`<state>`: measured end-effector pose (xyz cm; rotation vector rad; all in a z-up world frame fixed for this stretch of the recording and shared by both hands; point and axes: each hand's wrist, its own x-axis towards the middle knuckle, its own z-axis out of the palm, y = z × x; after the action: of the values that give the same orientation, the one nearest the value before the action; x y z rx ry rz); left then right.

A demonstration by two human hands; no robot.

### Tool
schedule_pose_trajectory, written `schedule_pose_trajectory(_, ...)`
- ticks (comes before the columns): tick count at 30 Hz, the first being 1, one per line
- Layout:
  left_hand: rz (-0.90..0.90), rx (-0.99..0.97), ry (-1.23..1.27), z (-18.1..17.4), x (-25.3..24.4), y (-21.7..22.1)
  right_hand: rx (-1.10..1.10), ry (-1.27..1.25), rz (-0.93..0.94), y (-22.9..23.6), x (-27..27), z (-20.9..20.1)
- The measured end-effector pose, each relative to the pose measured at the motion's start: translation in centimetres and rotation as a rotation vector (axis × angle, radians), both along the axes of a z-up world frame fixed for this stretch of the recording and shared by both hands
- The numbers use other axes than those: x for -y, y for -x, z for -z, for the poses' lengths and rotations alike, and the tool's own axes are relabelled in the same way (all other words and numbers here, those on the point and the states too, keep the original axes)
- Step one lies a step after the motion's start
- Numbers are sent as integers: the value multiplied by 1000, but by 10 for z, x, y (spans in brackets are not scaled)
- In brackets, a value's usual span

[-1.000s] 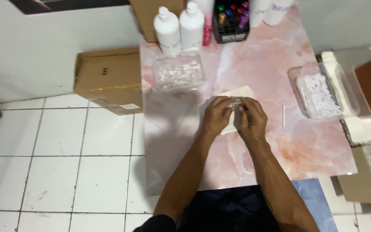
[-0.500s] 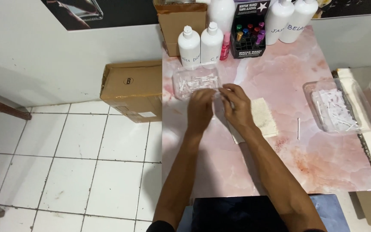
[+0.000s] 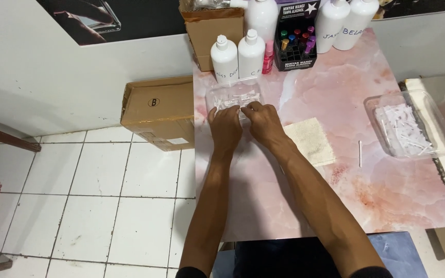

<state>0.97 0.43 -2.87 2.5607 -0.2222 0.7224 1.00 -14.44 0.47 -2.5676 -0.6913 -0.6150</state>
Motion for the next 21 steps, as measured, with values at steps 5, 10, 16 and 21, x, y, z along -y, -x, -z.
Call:
schedule_pose_trajectory(5, -58, 148, -48, -4, 3, 1, 58, -74, -1, 7, 1, -9)
schedule_pose_trajectory(10, -4, 265, -15, 2, -1, 1, 113, -241, -8, 35, 6, -21)
schedule_pose_trajectory(16, 242, 292, 296, -28, 26, 47, -242, -646, -94, 134, 34, -82)
schedule_pose_trajectory(21, 652, -183, 865, -89, 86, 125, -453, -979, -306, 237, 52, -191)
